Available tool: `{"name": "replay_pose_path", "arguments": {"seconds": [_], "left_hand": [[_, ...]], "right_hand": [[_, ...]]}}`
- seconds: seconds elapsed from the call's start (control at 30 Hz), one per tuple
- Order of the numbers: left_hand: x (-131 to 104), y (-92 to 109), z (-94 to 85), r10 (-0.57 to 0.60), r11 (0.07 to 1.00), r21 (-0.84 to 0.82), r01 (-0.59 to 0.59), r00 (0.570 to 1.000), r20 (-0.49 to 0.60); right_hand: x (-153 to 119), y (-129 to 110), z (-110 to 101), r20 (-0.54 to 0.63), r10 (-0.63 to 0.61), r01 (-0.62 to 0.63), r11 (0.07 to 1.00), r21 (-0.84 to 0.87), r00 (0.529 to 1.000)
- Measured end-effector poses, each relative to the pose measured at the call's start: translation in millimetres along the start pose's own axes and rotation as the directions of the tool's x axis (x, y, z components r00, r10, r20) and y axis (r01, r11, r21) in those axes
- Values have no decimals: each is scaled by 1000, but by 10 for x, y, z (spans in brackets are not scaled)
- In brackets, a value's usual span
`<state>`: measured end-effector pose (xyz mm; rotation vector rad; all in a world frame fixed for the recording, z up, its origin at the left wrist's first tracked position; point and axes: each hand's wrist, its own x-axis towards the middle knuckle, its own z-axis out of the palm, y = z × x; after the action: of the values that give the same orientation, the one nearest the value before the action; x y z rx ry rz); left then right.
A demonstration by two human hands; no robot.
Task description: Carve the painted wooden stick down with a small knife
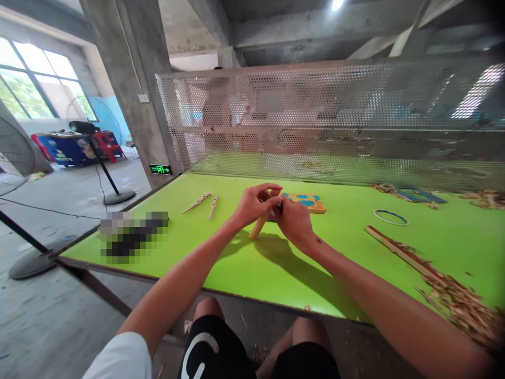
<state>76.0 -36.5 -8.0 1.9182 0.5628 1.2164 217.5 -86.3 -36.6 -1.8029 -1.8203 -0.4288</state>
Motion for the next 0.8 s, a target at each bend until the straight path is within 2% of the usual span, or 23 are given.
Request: {"name": "replay_pose_path", "arguments": {"seconds": [0.2,0.53,0.8], "left_hand": [[-1,-13,0,5,1000,-20,-5,1000,-9],[0,-18,73,34,997,73,-30,998,-57],[10,-17,116,36,989,148,-25,997,-73]], "right_hand": [[-14,-29,11,40,5,-7,999,39,999],[-12,-22,53,56,41,-48,991,121,998],[-12,-13,101,52,68,-74,990,124,996]]}}
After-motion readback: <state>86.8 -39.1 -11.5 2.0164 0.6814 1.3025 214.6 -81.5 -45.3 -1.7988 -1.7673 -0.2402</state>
